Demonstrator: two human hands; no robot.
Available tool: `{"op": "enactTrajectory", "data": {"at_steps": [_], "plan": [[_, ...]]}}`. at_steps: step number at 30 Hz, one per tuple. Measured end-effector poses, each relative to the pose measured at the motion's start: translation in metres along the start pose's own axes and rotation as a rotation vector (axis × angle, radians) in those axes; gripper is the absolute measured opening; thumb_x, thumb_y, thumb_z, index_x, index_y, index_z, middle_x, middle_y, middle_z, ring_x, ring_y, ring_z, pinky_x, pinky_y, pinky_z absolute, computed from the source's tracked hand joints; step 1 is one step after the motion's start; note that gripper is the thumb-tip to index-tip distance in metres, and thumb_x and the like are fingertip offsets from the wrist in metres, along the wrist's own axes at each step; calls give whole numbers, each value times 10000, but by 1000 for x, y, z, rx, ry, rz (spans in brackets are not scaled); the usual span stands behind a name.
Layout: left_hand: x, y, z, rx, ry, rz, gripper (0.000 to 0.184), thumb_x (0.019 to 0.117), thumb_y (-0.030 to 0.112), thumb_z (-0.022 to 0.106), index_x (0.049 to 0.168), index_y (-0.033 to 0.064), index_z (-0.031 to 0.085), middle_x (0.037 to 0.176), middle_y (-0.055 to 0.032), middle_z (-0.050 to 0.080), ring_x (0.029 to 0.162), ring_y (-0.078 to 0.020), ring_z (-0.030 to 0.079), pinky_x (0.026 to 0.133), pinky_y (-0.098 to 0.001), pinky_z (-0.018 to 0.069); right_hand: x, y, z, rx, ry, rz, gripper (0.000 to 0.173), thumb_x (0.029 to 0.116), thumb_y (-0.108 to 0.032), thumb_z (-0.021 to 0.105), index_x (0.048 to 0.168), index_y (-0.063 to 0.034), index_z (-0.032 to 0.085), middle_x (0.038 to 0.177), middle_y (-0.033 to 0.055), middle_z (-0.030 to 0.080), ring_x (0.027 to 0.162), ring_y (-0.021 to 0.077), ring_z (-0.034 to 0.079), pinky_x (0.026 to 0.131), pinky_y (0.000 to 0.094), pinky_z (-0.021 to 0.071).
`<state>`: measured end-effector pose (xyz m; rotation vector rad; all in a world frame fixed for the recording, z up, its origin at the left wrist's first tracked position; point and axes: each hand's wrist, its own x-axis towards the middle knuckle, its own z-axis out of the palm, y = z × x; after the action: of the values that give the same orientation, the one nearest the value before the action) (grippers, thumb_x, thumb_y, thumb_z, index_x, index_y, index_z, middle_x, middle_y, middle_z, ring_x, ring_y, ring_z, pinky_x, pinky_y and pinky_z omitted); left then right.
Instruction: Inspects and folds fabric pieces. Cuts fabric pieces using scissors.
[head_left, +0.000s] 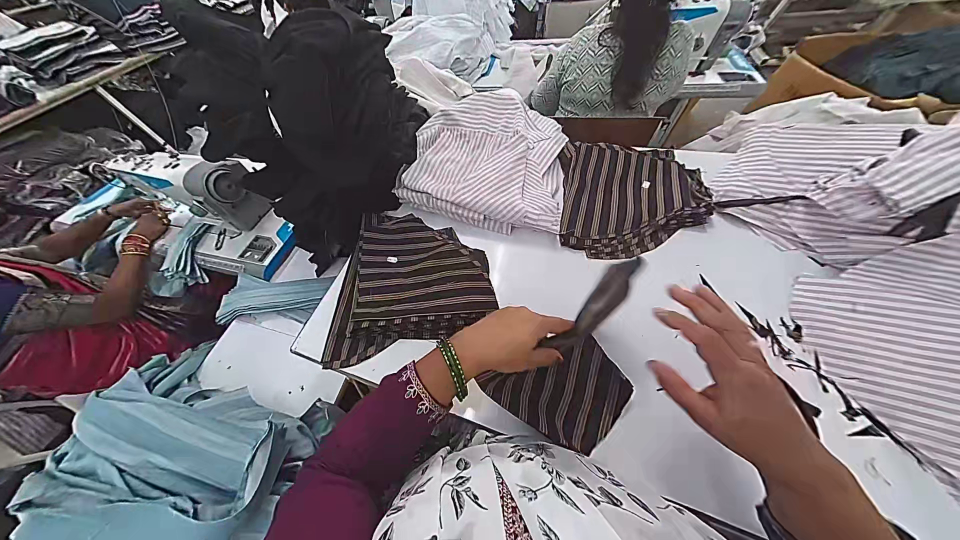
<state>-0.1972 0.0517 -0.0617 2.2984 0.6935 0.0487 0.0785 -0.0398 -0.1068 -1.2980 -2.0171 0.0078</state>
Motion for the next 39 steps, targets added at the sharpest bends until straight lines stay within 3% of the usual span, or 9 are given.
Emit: {"op": "enactTrajectory", "data": {"at_steps": [2, 4, 8, 12, 16, 26, 32, 35, 39], "plan": [[-17, 12, -19, 108, 5, 108, 297, 1012, 127, 591, 1233, -52, 673, 964, -241, 724, 913, -400, 701, 824, -575, 514, 44, -36, 10, 50, -150, -218, 479, 966, -508, 533, 1285, -170, 648, 1325, 107, 674, 1340, 339, 557, 1129, 654, 296], [-40, 4, -44, 189, 68, 173, 228, 994, 149, 609, 1034, -40, 730, 886, -203, 725, 862, -364, 709, 772, -550, 528, 84, -56, 17, 78, -331, -305, 285, 901, -308, 616, 1066, -104, 727, 928, 82, 750, 945, 308, 734, 1034, 737, 356], [-92, -47, -103, 478, 304, 20, 134, 911, 145, 717, 882, 24, 766, 859, -138, 700, 838, -326, 697, 719, -552, 551, 167, -81, 31, -20, -425, -329, 125, 912, -153, 665, 882, -42, 715, 745, 100, 643, 722, 294, 672, 693, 524, 525], [-141, -88, -175, 769, 778, -73, 148, 952, 75, 647, 1004, 18, 773, 1021, -242, 717, 968, -474, 683, 826, -684, 492, 248, -111, 67, -84, -174, -309, 76, 886, 7, 666, 958, 29, 655, 859, 205, 627, 787, 400, 660, 642, 550, 514], [-191, -102, -188, 864, 1094, -119, 249, 1034, 158, 555, 1104, 38, 762, 1084, -270, 687, 1028, -484, 628, 910, -639, 419, 285, -122, 114, -86, 60, -359, 135, 918, 3, 603, 1020, 27, 688, 894, 235, 634, 822, 434, 658, 672, 555, 510], [-187, -220, -48, 464, 915, -269, 196, 923, 133, 627, 964, 39, 794, 984, -178, 741, 912, -397, 714, 748, -585, 561, 207, -69, 204, 28, -577, -101, 158, 860, 23, 654, 1001, 27, 726, 1004, 234, 665, 996, 433, 640, 844, 604, 475], [-188, -153, -123, 425, 1034, -91, 207, 943, 195, 657, 962, 25, 773, 987, -147, 713, 917, -256, 689, 812, -436, 552, 259, -104, 148, 143, -553, -211, 165, 817, -32, 745, 979, -40, 713, 836, 96, 687, 784, 255, 671, 709, 501, 524], [-186, -141, -168, 318, 952, -255, 191, 966, 197, 675, 1030, 30, 743, 939, -134, 725, 826, -244, 690, 761, -495, 544, 293, -111, 128, 68, -429, -246, 33, 857, -3, 680, 891, -6, 682, 785, 138, 651, 764, 304, 651, 682, 519, 491], [-144, -175, -208, -237, 943, -487, 108, 989, 115, 666, 1054, 32, 645, 810, -46, 669, 589, -62, 622, 582, -235, 552, 327, -118, 129, -150, -293, -154, 77, 909, 11, 611, 977, 5, 647, 884, 210, 674, 887, 420, 676, 744, 601, 491]]}}
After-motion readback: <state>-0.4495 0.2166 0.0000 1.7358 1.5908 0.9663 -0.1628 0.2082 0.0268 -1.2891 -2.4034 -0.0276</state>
